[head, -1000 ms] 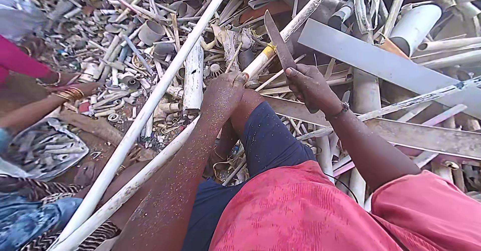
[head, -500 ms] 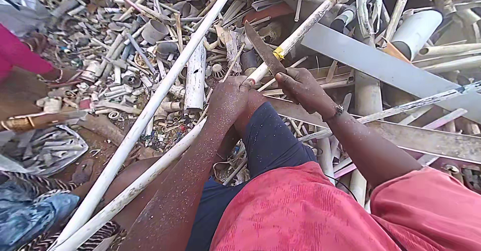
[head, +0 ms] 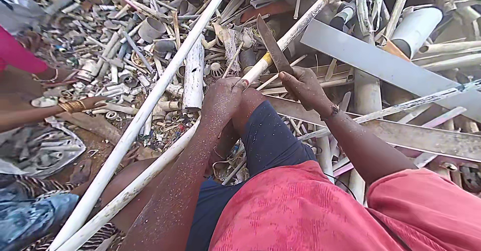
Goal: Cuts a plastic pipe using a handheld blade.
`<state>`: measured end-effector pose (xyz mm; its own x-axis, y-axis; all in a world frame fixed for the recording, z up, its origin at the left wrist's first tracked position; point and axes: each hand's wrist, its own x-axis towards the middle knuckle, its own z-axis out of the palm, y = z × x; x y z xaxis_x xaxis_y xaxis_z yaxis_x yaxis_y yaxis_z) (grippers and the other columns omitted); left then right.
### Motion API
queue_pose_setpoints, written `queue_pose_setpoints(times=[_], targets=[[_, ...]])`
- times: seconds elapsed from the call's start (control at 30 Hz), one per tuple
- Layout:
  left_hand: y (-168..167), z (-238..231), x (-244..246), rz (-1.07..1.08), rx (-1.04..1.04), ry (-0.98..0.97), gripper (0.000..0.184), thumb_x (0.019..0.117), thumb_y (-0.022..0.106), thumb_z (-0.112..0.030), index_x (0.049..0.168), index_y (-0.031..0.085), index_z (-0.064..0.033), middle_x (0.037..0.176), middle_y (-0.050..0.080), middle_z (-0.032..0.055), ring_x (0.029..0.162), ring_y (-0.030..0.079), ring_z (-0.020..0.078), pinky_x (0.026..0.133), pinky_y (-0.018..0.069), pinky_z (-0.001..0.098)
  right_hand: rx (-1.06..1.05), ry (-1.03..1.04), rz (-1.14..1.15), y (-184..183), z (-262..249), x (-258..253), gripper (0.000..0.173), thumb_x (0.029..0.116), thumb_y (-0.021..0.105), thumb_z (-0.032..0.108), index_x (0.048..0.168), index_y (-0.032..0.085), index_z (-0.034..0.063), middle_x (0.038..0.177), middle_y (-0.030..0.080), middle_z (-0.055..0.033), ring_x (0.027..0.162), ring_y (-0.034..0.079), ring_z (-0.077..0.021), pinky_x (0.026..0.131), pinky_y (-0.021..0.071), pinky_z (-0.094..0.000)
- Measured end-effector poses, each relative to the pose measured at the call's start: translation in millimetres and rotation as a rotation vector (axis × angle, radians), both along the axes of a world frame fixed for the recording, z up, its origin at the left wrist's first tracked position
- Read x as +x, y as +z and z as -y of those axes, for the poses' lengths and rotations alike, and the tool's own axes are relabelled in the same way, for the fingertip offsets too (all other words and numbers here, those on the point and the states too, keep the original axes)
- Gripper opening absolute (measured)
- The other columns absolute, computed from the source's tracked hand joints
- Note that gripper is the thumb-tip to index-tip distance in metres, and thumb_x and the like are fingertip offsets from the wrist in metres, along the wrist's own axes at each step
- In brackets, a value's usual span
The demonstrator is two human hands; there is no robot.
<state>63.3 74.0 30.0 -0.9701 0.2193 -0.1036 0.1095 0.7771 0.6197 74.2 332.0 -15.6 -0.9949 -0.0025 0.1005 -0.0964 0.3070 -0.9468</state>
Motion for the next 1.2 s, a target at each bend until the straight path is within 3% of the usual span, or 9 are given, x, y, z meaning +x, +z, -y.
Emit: queue_pose_setpoints(times=[0.1,0.3,0.5,0.57,0.67,0.7,0.77,1.07,1.2], targets=[[5,-1,7,-0.019,0.024,0.008,0.041,0.1098,0.044,-0.042,0.104,0.073,-0.0143,0.078,0.064,0.0066,0.069,0.061,0.0249,0.067,0.0487,0.0528,-0.488,-0.238,0.041,8,-8,-4,0.025,0.0948,0.074,0.028,0.092,0.058,0.0075,0.059,0.052,0.0004,0.043,0.051,-0.0091,0.042,0.0489,-0.0248],[2,-7,23,-0.127,-0.045,-0.004,0.042,0.1093,0.044,-0.043,0.105,0.073,-0.0139,0.086,0.069,0.0093,0.080,0.066,0.0276,0.073,0.0492,0.0562,-0.724,-0.208,0.144,17,17,-6,0.018,0.0991,0.068,0.019,0.104,0.063,0.0022,0.082,0.069,-0.0082,0.054,0.060,-0.0101,0.046,0.0507,-0.0224],[-49,13,17,-0.329,-0.081,0.022,0.044,0.1046,0.044,-0.060,0.121,0.074,-0.0321,0.098,0.075,0.0005,0.084,0.071,0.0178,0.073,0.0561,0.0534,-0.757,-0.139,0.167,23,15,-2,0.021,0.0992,0.067,0.019,0.101,0.068,-0.0017,0.081,0.073,-0.0109,0.057,0.064,-0.0101,0.045,0.0506,-0.0212],[-50,11,20,-0.399,-0.115,0.001,0.043,0.1060,0.044,-0.056,0.120,0.074,-0.0297,0.095,0.075,0.0023,0.081,0.071,0.0189,0.070,0.0557,0.0508,-0.746,-0.086,0.183,38,19,10,0.022,0.1040,0.057,0.013,0.103,0.066,-0.0071,0.081,0.072,-0.0117,0.059,0.065,-0.0083,0.049,0.0514,-0.0187],[-34,-3,31,-0.468,-0.164,-0.049,0.041,0.1087,0.045,-0.043,0.119,0.074,-0.0152,0.096,0.074,0.0109,0.086,0.072,0.0276,0.074,0.0557,0.0521,-0.581,-0.456,0.647,123,54,23,0.020,0.1075,0.041,0.003,0.094,0.056,0.0022,0.073,0.058,-0.0056,0.059,0.054,-0.0081,0.062,0.0494,-0.0178],[-22,-13,38,-0.438,-0.172,-0.044,0.041,0.1087,0.047,-0.039,0.121,0.073,-0.0093,0.097,0.073,0.0151,0.089,0.072,0.0321,0.076,0.0552,0.0543,-0.725,-0.205,0.323,72,31,22,0.019,0.1048,0.047,0.003,0.098,0.062,-0.0062,0.078,0.068,-0.0109,0.061,0.063,-0.0081,0.054,0.0515,-0.0176],[-13,-22,46,-0.417,-0.188,-0.030,0.041,0.1080,0.050,-0.036,0.124,0.072,-0.0062,0.098,0.073,0.0172,0.089,0.071,0.0341,0.077,0.0556,0.0546,-0.820,-0.132,0.255,35,15,4,0.015,0.0998,0.061,0.010,0.095,0.067,-0.0026,0.079,0.071,-0.0109,0.059,0.065,-0.0102,0.046,0.0495,-0.0200],[-7,-51,45,-0.498,-0.260,-0.010,0.053,0.0976,0.066,-0.045,0.128,0.068,-0.0023,0.110,0.070,0.0196,0.105,0.067,0.0372,0.084,0.0553,0.0513,-0.931,-0.206,0.247,33,22,6,0.002,0.0945,0.060,0.000,0.094,0.058,0.0008,0.075,0.068,-0.0118,0.057,0.064,-0.0122,0.047,0.0517,-0.0216],[-19,-57,29,-0.620,-0.296,-0.076,0.044,0.1059,0.052,-0.041,0.133,0.066,-0.0090,0.104,0.070,0.0143,0.094,0.070,0.0314,0.077,0.0570,0.0487,-0.842,-0.125,0.094,29,14,8,0.007,0.0890,0.063,-0.001,0.093,0.058,0.0006,0.073,0.068,-0.0115,0.057,0.064,-0.0130,0.051,0.0534,-0.0231]])
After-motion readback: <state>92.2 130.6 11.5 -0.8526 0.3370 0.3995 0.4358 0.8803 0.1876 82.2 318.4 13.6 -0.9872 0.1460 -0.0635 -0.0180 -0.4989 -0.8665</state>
